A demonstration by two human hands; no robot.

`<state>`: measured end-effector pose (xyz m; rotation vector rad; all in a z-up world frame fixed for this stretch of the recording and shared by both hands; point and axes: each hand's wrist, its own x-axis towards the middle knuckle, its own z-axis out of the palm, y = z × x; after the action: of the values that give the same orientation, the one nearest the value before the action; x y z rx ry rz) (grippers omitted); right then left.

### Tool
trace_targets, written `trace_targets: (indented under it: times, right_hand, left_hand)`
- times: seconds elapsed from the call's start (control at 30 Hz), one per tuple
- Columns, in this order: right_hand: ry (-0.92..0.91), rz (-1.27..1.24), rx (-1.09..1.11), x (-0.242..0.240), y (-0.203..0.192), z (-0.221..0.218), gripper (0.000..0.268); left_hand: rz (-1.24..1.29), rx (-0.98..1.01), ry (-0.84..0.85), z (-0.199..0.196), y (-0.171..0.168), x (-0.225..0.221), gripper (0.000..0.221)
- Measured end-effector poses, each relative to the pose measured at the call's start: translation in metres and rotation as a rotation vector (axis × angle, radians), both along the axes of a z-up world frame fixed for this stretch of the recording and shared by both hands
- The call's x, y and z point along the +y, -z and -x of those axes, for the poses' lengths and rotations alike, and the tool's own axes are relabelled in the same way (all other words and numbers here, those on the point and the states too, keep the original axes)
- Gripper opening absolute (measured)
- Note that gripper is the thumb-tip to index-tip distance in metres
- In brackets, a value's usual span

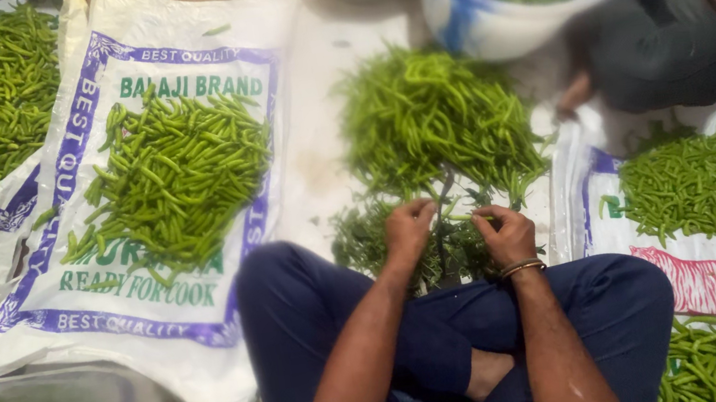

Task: The person sits cross-legged on the floor and manually trims the stems off green chilies. They pick up individual chilies from a large pile, snap off the ends, and place the trimmed chilies into a white bucket. A second person is visible in the background performing a similar task.

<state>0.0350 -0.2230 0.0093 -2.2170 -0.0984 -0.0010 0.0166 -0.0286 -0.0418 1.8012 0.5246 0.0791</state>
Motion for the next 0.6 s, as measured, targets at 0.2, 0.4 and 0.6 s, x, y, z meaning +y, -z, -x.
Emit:
trace_targets:
  times: [0.2,0.4,0.6]
  right_hand:
    - [0.003,0.030,0.003,-0.001,0.018,-0.008,0.020]
    - [-0.008,-0.142,0.274,-0.011,0.021,-0.014,0.019]
    - [-0.210,-0.633,0.351,-0.003,0.026,-0.006,0.024]
  left_hand:
    - [-0.150,0.139,0.102,-0.005,-0.001,-0.005,0.022]
    - [-0.208,0.321,0.333,0.002,0.011,0.012,0.032]
    - [0.127,-0.079,0.390,0.015,-0.035,0.013,0.038]
